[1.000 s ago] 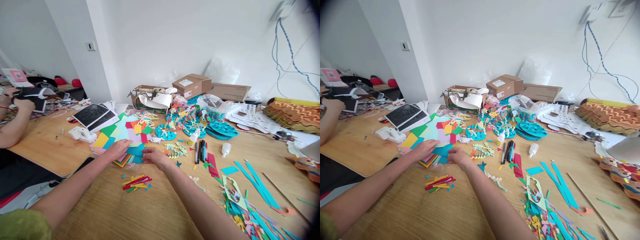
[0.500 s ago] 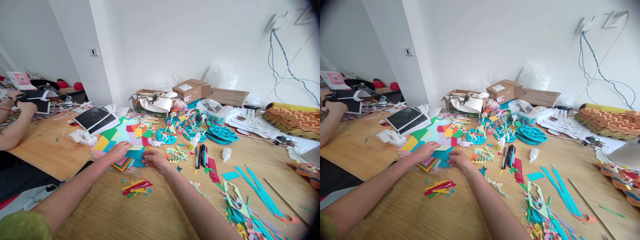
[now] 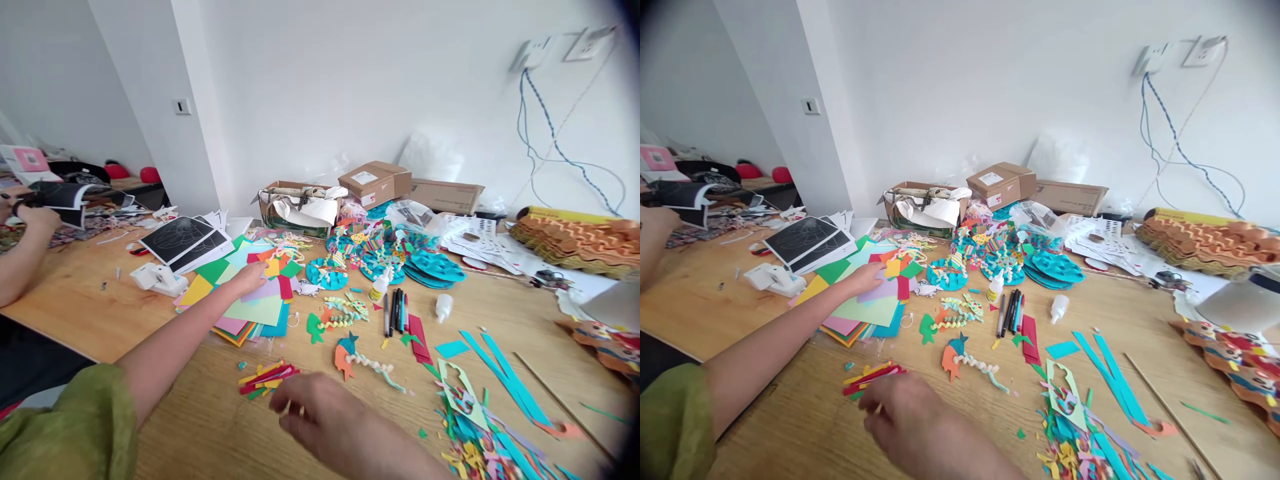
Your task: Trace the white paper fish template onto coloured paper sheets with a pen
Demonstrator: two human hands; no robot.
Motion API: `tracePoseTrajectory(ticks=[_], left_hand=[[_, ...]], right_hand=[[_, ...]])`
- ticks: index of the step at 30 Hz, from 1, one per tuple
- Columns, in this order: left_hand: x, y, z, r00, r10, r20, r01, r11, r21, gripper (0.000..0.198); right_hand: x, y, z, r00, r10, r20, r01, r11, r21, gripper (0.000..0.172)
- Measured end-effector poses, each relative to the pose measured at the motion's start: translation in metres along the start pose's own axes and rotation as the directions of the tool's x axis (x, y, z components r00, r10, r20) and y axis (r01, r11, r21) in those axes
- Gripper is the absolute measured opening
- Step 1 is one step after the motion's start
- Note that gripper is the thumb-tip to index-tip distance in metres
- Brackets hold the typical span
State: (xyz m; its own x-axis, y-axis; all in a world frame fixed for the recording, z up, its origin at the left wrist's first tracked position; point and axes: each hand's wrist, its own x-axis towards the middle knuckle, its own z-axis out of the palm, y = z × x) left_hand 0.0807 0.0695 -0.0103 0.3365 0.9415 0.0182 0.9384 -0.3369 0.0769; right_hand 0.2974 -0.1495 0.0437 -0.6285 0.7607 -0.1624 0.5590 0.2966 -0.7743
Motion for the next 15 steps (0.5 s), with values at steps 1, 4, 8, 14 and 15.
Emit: tracePoseTrajectory(ticks=[1, 4, 8, 14, 15], left_hand=[[0.009, 0.002, 0.004, 1.0, -0.003, -0.005, 0.003, 1.0, 0.005, 0.034], [0.028, 0.002, 0.013, 1.0, 0.002, 0.013, -0.003, 1.0, 0.018, 0.032], [0.043, -0.002, 0.019, 0.997, 0.01, 0.07, -0.012, 0.999, 0.03, 0.03], [0.045, 0.0, 0.022, 0.997, 0.012, 0.073, -0.014, 1.0, 0.02, 0.03], [0.044, 0.0, 0.022, 0.998, 0.009, 0.067, -0.01, 1.0, 0.014, 0.03]], right_hand=[[-0.008, -0.001, 0.003, 1.0, 0.011, 0.012, -0.011, 1.0, -0.028, 0.028], [-0.025, 0.014, 0.014, 0.988, -0.065, 0.143, 0.071, 0.997, -0.034, 0.027], [-0.039, 0.048, 0.031, 0.999, -0.041, 0.019, 0.04, 0.999, 0.01, 0.021], [-0.056, 0.064, 0.032, 0.991, 0.016, -0.134, -0.019, 1.0, -0.018, 0.028], [-0.057, 0.064, 0.031, 0.986, 0.019, -0.165, -0.025, 0.999, -0.037, 0.026]])
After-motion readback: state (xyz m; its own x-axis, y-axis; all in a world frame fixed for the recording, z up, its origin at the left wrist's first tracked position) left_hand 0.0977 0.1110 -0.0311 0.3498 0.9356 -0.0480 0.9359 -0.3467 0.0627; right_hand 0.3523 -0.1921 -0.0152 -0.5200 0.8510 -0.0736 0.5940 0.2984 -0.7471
